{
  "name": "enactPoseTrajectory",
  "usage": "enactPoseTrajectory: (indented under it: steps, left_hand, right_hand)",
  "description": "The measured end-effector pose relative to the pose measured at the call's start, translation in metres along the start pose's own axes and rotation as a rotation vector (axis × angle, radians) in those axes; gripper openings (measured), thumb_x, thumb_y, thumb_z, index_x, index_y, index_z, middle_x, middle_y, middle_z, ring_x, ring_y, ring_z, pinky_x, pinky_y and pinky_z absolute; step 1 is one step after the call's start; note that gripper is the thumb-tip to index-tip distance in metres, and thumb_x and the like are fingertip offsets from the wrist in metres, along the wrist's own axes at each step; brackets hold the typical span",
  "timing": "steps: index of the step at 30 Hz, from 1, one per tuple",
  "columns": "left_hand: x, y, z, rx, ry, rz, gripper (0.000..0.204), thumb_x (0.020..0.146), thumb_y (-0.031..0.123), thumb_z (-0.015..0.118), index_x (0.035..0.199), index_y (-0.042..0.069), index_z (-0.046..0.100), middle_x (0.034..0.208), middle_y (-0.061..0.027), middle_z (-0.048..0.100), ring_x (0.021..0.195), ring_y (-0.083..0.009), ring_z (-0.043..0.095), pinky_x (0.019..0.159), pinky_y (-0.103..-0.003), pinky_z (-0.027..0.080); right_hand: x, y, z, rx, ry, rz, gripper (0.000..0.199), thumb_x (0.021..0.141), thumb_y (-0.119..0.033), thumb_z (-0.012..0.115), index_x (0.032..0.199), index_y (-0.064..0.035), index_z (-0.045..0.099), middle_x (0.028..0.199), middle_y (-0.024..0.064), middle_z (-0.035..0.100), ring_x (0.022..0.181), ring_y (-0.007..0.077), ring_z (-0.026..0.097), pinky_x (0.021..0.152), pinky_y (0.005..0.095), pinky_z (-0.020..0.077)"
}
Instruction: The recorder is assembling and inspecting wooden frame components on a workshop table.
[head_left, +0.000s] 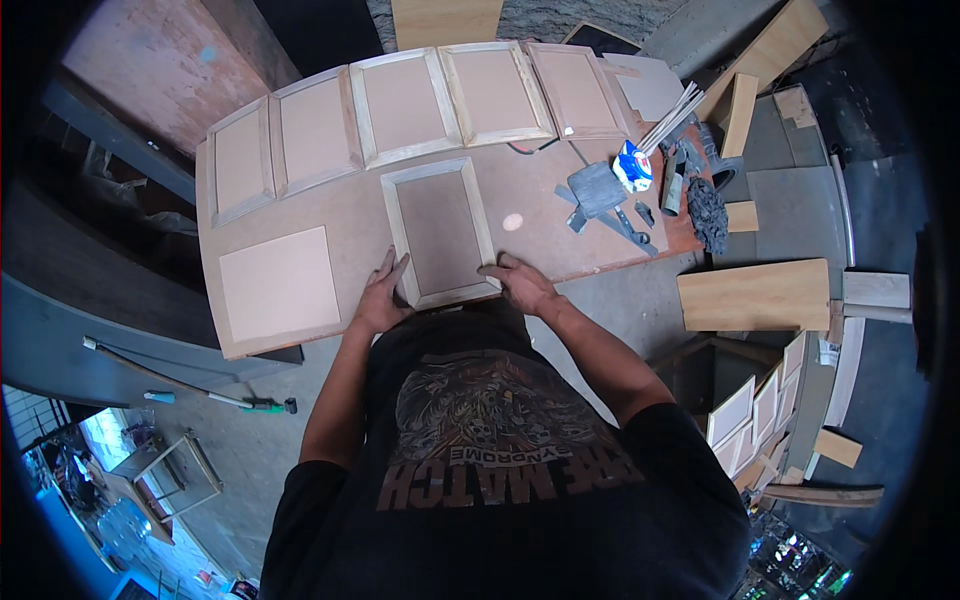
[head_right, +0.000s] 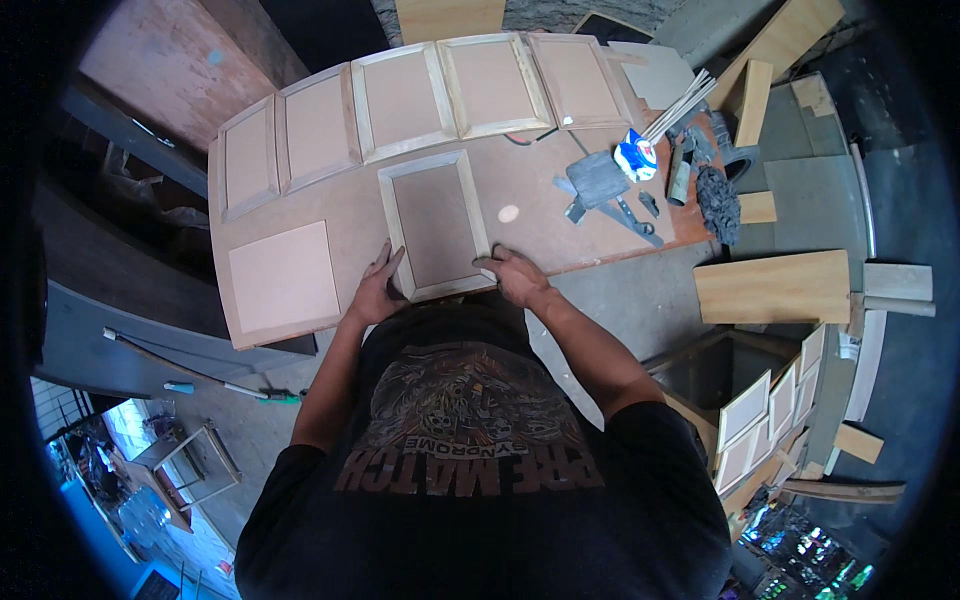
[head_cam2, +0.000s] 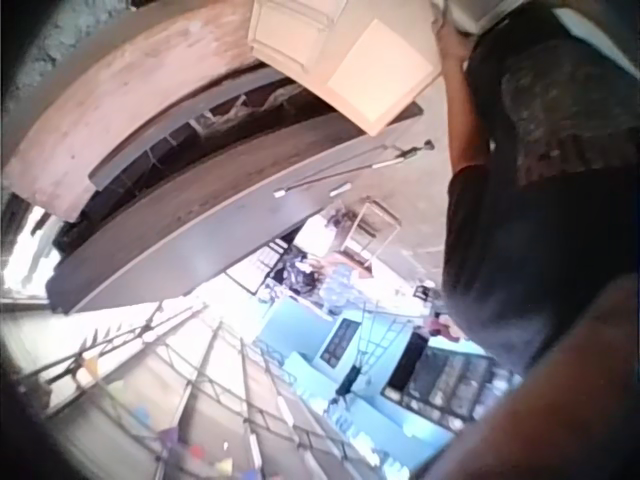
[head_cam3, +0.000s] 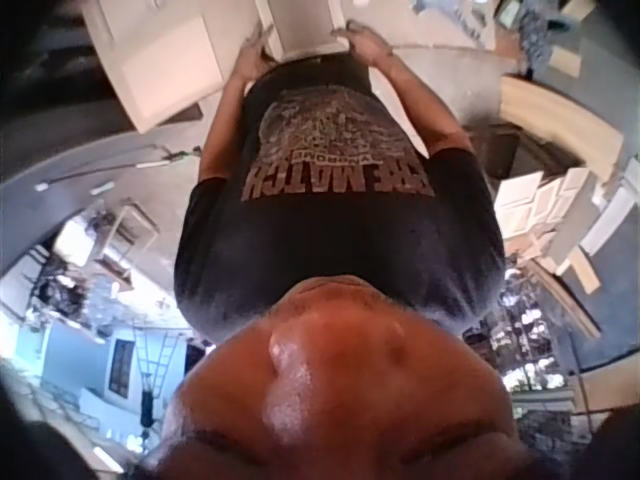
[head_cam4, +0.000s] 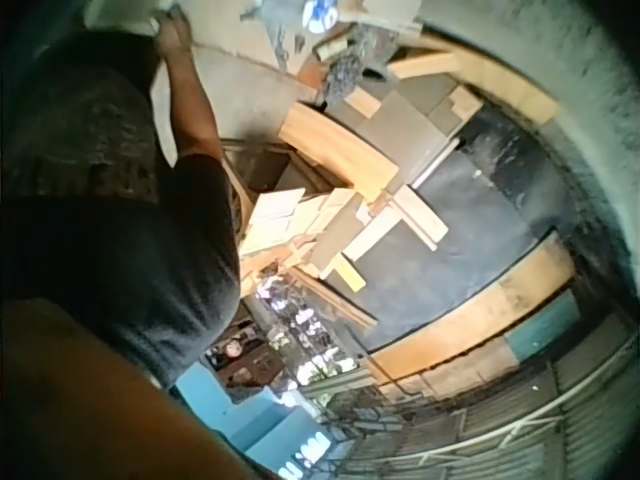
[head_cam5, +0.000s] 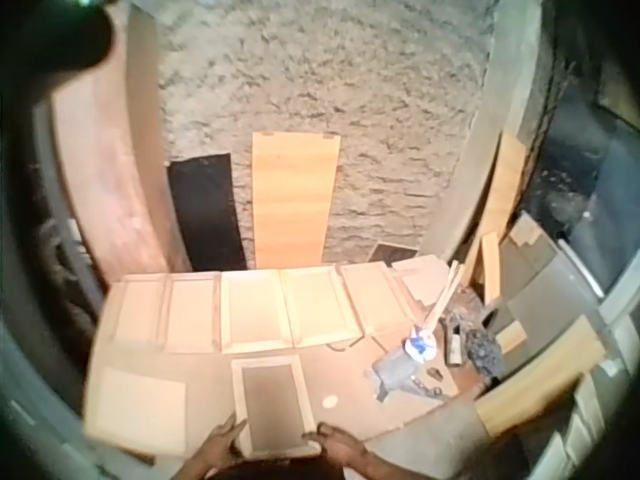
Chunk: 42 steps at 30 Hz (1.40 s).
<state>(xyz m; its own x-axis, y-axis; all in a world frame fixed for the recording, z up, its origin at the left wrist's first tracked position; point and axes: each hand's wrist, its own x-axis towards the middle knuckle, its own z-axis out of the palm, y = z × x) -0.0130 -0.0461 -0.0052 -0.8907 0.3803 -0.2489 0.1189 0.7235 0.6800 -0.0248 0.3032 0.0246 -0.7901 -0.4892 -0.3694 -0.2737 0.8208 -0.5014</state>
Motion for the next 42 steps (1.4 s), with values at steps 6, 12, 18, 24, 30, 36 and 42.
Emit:
enactPoseTrajectory:
  steps: [6,12,18,24,30,36,42]
  left_hand:
    - [0.000,0.002,0.002,-0.037,0.085,0.044,0.114,0.068,0.019,0.093,0.166,0.009,0.036,0.172,-0.0295,0.024,0.143,-0.0450,0.050,0.118,-0.045,0.040]
    - [0.001,-0.002,0.008,-0.336,0.168,-0.008,0.106,0.075,0.011,0.091,0.166,0.008,0.036,0.173,-0.0237,0.028,0.113,-0.0255,0.061,0.101,-0.033,0.051]
    - [-0.003,0.001,0.014,-0.371,0.261,-0.093,0.090,0.080,0.003,0.087,0.160,0.007,0.046,0.135,-0.0113,0.055,0.090,-0.0154,0.055,0.084,-0.027,0.054]
    - [-0.008,0.001,0.006,-0.370,0.170,-0.092,0.101,0.070,0.006,0.094,0.160,0.008,0.048,0.114,-0.0075,0.050,0.093,-0.0190,0.054,0.089,-0.031,0.053]
    - [-0.009,0.000,0.005,-0.345,0.126,-0.069,0.115,0.062,0.007,0.096,0.163,0.009,0.042,0.114,-0.0089,0.050,0.095,-0.0223,0.055,0.091,-0.033,0.055]
    - [-0.009,0.004,0.004,-0.357,0.099,-0.104,0.126,0.060,0.004,0.096,0.169,0.010,0.031,0.113,-0.0088,0.049,0.095,-0.0218,0.054,0.091,-0.031,0.054]
    - [-0.011,0.006,0.003,-0.354,0.123,-0.053,0.128,0.059,0.002,0.095,0.169,0.008,0.029,0.111,-0.0096,0.046,0.093,-0.0231,0.052,0.090,-0.032,0.053]
  right_hand:
    - [-0.002,-0.002,-0.003,0.028,-0.007,0.006,0.068,0.087,0.007,0.055,0.147,-0.0232,0.062,0.127,0.0178,0.059,0.121,0.0392,0.061,0.107,0.0450,0.0504]
    - [-0.009,-0.005,0.001,0.132,0.120,0.022,0.072,0.083,0.007,0.058,0.152,-0.0147,0.055,0.125,0.0196,0.058,0.119,0.0407,0.060,0.105,0.0460,0.0509]
    - [-0.022,-0.005,0.007,0.239,0.221,0.051,0.071,0.080,0.004,0.062,0.150,-0.0052,0.053,0.125,0.0214,0.059,0.120,0.0427,0.059,0.104,0.0472,0.0513]
    - [-0.022,-0.006,0.008,0.247,0.226,0.077,0.070,0.080,0.002,0.064,0.149,-0.0049,0.053,0.125,0.0220,0.059,0.120,0.0434,0.059,0.104,0.0476,0.0514]
    - [-0.027,-0.010,0.001,0.253,0.185,0.085,0.077,0.078,0.001,0.069,0.153,-0.0086,0.050,0.126,0.0205,0.058,0.119,0.0425,0.059,0.104,0.0464,0.0515]
    - [-0.025,-0.009,0.004,0.237,0.188,0.082,0.084,0.078,-0.007,0.082,0.155,-0.0100,0.048,0.125,0.0180,0.057,0.116,0.0401,0.060,0.102,0.0457,0.0521]
    - [-0.023,-0.012,0.006,0.254,0.155,0.130,0.081,0.080,-0.009,0.084,0.153,-0.0112,0.050,0.122,0.0165,0.057,0.112,0.0377,0.061,0.099,0.0449,0.0528]
